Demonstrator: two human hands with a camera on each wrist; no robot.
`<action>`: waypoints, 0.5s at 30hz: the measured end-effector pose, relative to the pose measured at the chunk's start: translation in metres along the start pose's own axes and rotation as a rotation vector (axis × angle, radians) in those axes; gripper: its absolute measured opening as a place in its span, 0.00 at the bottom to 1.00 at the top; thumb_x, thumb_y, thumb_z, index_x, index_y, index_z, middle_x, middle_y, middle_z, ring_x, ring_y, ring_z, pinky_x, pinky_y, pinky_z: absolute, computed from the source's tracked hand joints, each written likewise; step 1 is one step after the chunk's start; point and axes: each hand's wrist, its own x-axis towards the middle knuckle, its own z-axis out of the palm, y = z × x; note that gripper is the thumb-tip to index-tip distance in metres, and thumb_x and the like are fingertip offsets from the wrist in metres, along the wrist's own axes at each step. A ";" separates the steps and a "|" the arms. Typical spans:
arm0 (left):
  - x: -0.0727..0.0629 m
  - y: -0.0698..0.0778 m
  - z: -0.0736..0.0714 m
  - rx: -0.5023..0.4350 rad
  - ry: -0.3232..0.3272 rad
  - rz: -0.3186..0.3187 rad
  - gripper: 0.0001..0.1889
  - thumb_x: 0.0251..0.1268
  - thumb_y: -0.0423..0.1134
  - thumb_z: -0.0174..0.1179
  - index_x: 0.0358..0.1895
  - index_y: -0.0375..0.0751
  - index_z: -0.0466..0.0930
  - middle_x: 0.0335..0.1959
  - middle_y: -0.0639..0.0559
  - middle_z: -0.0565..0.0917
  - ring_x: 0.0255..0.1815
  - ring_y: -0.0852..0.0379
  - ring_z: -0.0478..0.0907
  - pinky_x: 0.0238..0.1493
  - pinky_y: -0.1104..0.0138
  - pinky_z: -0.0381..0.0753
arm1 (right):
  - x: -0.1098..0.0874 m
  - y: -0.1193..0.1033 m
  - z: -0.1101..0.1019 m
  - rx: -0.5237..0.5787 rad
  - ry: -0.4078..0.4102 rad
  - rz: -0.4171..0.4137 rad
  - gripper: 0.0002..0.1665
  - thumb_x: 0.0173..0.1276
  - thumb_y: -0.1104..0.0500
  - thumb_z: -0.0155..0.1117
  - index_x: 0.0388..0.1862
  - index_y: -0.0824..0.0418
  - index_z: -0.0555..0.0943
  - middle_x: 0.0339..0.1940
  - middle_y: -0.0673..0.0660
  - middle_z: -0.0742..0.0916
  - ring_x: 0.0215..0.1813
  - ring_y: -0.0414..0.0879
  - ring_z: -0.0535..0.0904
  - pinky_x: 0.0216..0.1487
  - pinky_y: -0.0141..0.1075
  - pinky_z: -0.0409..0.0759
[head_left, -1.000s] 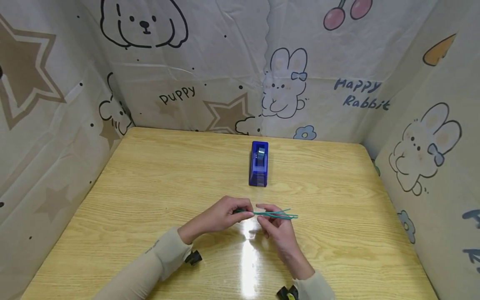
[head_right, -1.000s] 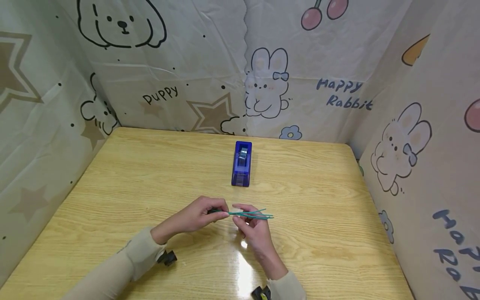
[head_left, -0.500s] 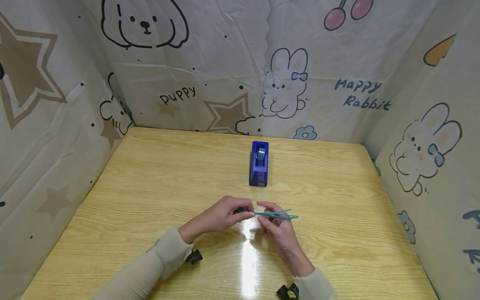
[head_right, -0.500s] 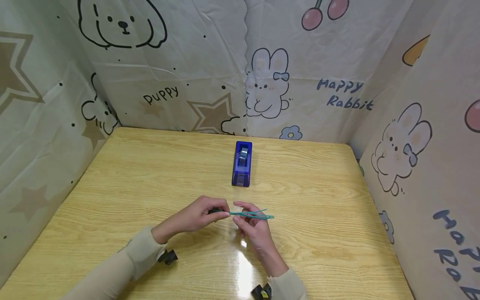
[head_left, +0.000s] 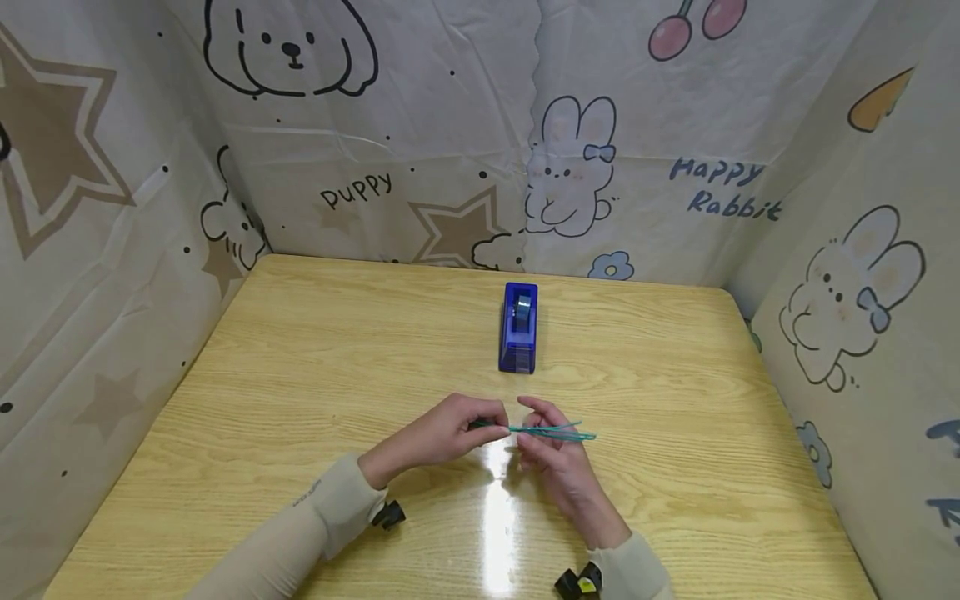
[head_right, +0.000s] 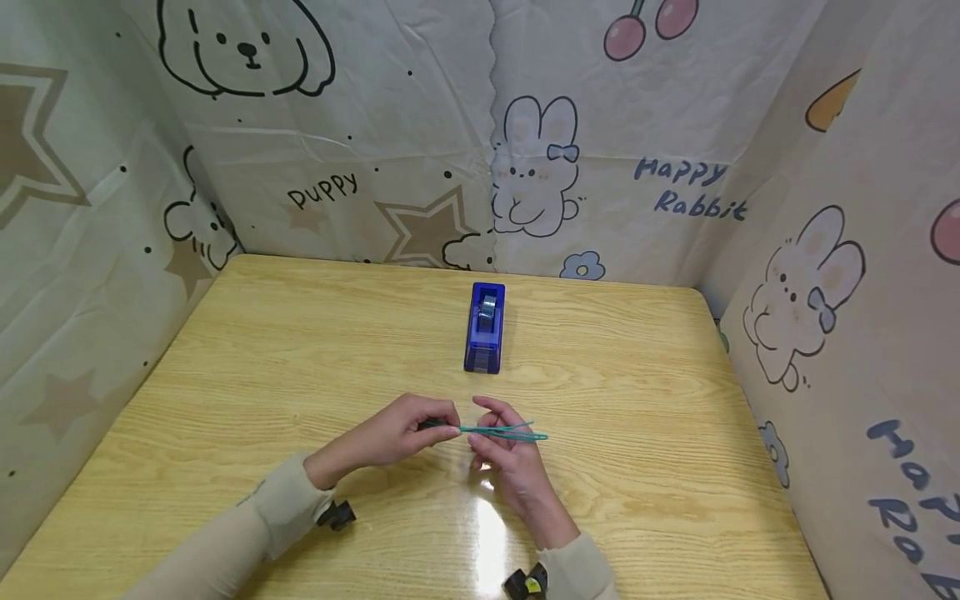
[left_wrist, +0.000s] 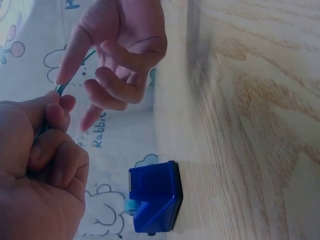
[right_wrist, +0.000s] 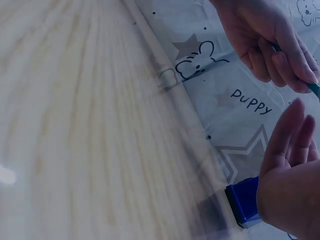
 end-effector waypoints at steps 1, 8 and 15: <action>0.000 0.000 0.000 0.001 -0.002 -0.002 0.08 0.80 0.42 0.57 0.38 0.49 0.82 0.28 0.60 0.79 0.27 0.69 0.68 0.32 0.74 0.69 | 0.000 0.000 0.000 0.001 -0.001 0.010 0.26 0.74 0.68 0.63 0.68 0.53 0.76 0.41 0.45 0.82 0.33 0.34 0.82 0.33 0.27 0.81; -0.001 0.000 0.000 0.009 0.004 -0.005 0.08 0.80 0.42 0.57 0.38 0.50 0.82 0.27 0.61 0.77 0.26 0.69 0.67 0.31 0.74 0.69 | -0.007 -0.001 0.003 -0.164 0.128 0.169 0.08 0.77 0.62 0.63 0.40 0.50 0.84 0.27 0.44 0.82 0.26 0.36 0.76 0.27 0.28 0.77; -0.002 0.000 0.000 0.007 -0.003 0.009 0.09 0.81 0.42 0.57 0.38 0.49 0.83 0.28 0.60 0.79 0.26 0.69 0.67 0.31 0.74 0.70 | -0.009 -0.006 0.008 -0.149 0.188 0.174 0.12 0.75 0.65 0.64 0.36 0.48 0.86 0.28 0.42 0.83 0.25 0.35 0.74 0.28 0.27 0.75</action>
